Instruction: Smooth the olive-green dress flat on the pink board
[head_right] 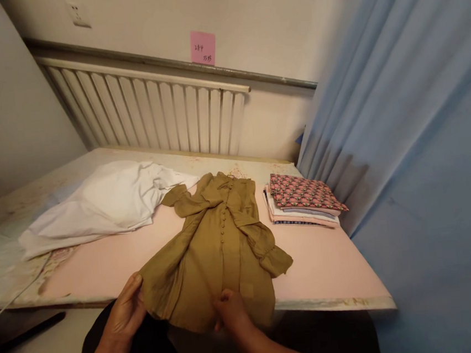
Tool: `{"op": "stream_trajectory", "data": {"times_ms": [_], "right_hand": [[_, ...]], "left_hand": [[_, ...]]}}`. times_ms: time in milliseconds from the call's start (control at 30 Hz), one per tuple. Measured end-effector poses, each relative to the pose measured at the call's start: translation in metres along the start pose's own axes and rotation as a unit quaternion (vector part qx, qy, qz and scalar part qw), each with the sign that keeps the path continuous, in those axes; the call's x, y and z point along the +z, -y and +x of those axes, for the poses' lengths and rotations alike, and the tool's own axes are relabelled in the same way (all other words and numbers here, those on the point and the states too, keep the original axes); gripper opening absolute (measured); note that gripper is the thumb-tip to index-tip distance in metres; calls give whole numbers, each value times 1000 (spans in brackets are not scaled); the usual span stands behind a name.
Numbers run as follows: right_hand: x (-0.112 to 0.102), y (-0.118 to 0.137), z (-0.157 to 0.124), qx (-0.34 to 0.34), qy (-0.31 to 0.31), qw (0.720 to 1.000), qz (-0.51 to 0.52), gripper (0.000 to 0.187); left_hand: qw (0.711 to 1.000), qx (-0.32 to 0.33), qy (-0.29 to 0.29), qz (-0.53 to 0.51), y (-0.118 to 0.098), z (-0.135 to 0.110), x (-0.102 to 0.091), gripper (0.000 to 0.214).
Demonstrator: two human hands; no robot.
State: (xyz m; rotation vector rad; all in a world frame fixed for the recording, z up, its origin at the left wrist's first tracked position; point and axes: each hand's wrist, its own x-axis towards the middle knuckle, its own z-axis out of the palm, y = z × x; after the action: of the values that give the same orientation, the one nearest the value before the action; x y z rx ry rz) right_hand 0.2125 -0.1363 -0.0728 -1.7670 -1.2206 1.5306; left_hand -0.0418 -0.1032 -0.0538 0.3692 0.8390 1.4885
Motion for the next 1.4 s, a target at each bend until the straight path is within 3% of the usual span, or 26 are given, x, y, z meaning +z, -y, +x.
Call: {"op": "stream_trajectory", "data": {"times_ms": [233,333,400,467,567,667,900,967,1033,1100,1167,1200,1233,1267,1400], "right_hand": [[-4,-2,-6,37,-14,999,-28,14],[-12,-8,-11,-86,-92,983,-133,13],[-16,-8,-15,-214,-164,936,-226,12],[-18,-2,-16,-315,-197,882,-289,16],[-16,19,-9,-434,-169,807,-363,42],[-14,37,11,-487,-115,756,-422,56],[-19,28,49,-438,-65,772,-456,67],[-21,25,48,-442,-66,773,-451,65],[-21,25,46,-446,-67,774,-445,65],[-21,26,44,-448,-63,774,-442,65],[-21,27,44,-448,-62,775,-441,65],[-20,27,45,-448,-62,775,-441,66],[-20,26,46,-448,-63,775,-441,66],[-19,26,47,-447,-64,776,-441,66],[-19,28,45,-441,-63,781,-438,68]], "left_hand": [[1000,-10,0,21,0,0,-1,32],[1000,-8,-6,28,0,-1,1,31],[1000,-8,-13,28,-1,-2,3,30],[1000,-9,-14,25,-1,-3,3,31],[1000,-14,-6,21,-1,-2,2,33],[999,-17,-9,26,-2,-2,1,35],[998,-12,-20,52,-4,-4,0,36],[995,-5,-24,92,-6,-2,-3,34],[979,31,-75,189,-12,1,-5,31],[919,112,-159,344,-21,4,1,28],[818,223,-200,491,-29,4,16,27],[776,286,-183,532,-30,4,27,29],[754,330,-148,549,-28,5,40,32],[750,349,-106,552,-24,7,52,35],[798,286,70,525,23,31,88,39]]}}
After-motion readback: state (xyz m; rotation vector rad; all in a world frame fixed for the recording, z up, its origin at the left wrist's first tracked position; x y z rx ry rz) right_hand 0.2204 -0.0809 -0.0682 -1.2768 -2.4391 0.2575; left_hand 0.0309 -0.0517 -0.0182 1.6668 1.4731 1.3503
